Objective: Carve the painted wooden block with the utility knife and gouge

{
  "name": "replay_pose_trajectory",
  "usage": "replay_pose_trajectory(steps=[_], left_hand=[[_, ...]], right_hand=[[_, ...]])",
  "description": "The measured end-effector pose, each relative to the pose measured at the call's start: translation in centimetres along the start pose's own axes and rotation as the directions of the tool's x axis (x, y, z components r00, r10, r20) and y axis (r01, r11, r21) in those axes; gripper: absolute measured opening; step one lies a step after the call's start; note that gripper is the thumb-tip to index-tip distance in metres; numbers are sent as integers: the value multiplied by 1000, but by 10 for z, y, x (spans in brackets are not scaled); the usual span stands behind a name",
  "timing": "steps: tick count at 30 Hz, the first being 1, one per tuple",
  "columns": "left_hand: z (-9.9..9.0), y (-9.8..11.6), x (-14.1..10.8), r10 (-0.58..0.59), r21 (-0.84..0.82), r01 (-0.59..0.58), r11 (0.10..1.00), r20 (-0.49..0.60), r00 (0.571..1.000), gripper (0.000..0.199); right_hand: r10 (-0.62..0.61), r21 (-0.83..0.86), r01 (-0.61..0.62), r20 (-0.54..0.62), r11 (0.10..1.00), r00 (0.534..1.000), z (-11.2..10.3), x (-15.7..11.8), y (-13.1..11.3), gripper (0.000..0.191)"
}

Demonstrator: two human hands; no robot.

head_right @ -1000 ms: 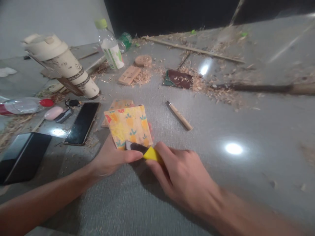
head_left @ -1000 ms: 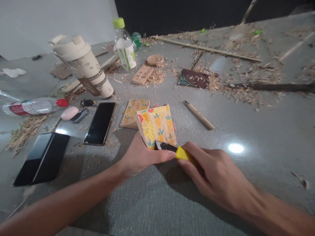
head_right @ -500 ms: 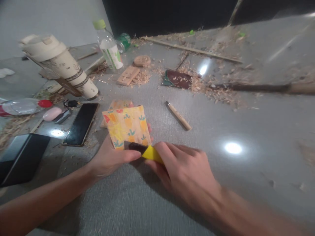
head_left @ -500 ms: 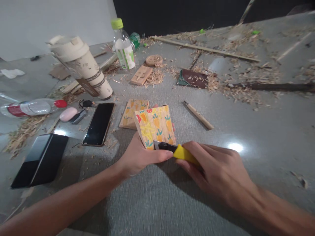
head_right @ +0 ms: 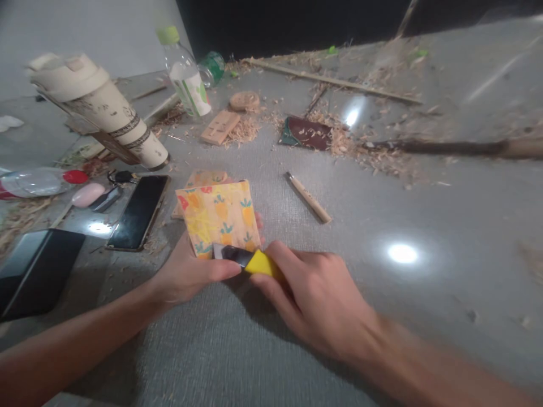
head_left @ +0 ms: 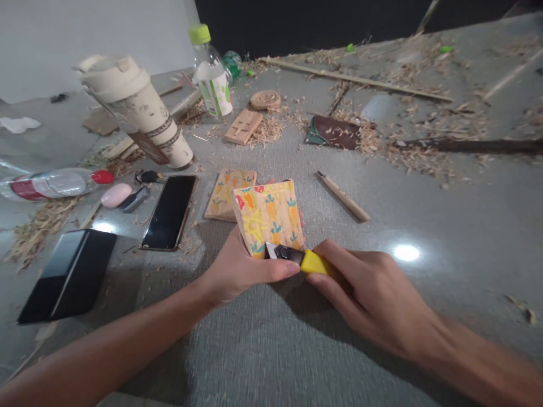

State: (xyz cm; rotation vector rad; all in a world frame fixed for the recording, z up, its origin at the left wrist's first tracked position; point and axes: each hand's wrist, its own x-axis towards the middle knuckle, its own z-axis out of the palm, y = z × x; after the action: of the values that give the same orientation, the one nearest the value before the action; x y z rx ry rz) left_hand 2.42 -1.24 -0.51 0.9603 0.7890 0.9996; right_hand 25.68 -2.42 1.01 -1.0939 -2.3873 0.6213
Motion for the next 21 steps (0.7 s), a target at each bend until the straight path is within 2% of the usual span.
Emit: replay_pose_trajectory(steps=[6,16,21], left_hand=[[0,-1,0,6,52,-6,999,-11,1000,59],[1,2,-1,-22,-4,22,1000,6,1000,60],[1,2,-1,-28,27,29,999,-20,999,61]], right_hand=[[40,51,-42,37,998,999,-1,1,0,32],[13,11,-13,9,1000,1000,-1,0,0,32],[-41,-105,35,-52,994,998,-1,1,1,31]])
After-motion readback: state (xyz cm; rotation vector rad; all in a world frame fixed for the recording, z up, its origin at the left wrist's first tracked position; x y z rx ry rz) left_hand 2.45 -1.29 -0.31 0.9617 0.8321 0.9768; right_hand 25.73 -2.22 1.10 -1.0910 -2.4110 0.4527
